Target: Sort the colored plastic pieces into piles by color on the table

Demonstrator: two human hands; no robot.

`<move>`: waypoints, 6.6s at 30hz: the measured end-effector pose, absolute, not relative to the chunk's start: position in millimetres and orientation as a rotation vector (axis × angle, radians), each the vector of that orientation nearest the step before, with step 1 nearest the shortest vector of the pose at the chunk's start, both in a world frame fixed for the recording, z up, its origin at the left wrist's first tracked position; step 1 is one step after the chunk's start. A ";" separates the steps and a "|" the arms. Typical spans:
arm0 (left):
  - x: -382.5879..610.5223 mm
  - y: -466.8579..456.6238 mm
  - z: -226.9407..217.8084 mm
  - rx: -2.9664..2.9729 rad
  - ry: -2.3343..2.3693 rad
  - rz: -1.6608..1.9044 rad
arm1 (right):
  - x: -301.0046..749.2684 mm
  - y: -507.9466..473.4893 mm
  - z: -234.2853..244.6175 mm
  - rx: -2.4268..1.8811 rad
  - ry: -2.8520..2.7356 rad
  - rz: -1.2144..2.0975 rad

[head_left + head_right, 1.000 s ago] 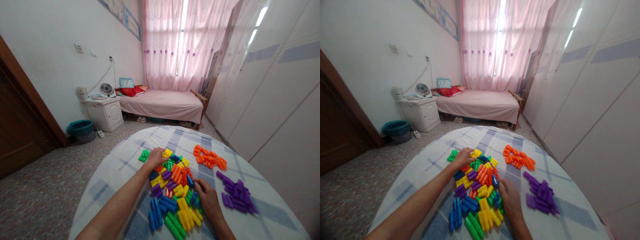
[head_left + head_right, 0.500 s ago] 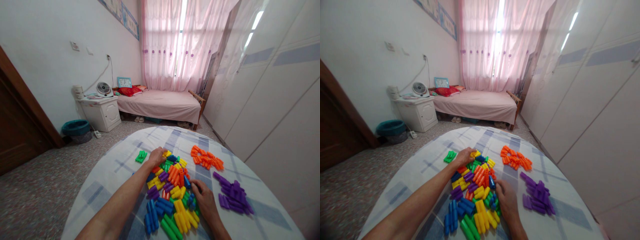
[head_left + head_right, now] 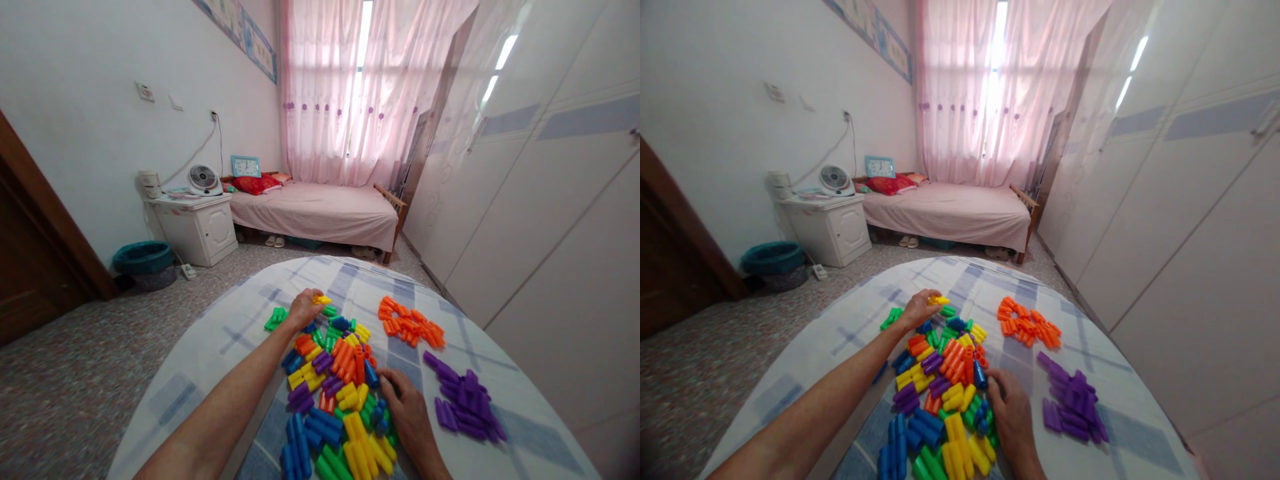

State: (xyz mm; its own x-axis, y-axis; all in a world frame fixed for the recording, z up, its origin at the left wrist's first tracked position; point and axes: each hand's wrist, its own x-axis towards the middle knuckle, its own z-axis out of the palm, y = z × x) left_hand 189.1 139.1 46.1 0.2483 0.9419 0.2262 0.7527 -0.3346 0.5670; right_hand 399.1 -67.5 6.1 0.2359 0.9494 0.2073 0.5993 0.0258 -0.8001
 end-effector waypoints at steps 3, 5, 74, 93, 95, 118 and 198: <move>190.7 148.6 47.8 2.130 1.575 0.789 | 399.3 -67.4 5.7 -1.681 -1.457 0.537; 192.3 152.6 47.2 2.095 1.571 0.795 | 399.3 -67.4 5.7 -1.685 -1.458 0.549; 93.5 144.6 38.2 2.388 1.781 0.482 | 399.6 -67.6 6.0 -1.732 -1.477 0.512; 166.7 119.3 50.0 2.383 1.442 0.329 | 400.4 -66.8 2.5 -1.730 -1.488 0.553; 159.6 119.2 50.6 2.347 1.416 0.386 | 400.4 -66.2 1.7 -1.729 -1.487 0.548; 74.9 -2.0 16.4 2.390 1.532 0.806 | 397.2 -66.8 14.4 -1.782 -1.469 0.499; 207.0 77.0 62.0 2.356 1.385 0.915 | 404.9 -65.4 -0.4 -1.705 -1.523 0.536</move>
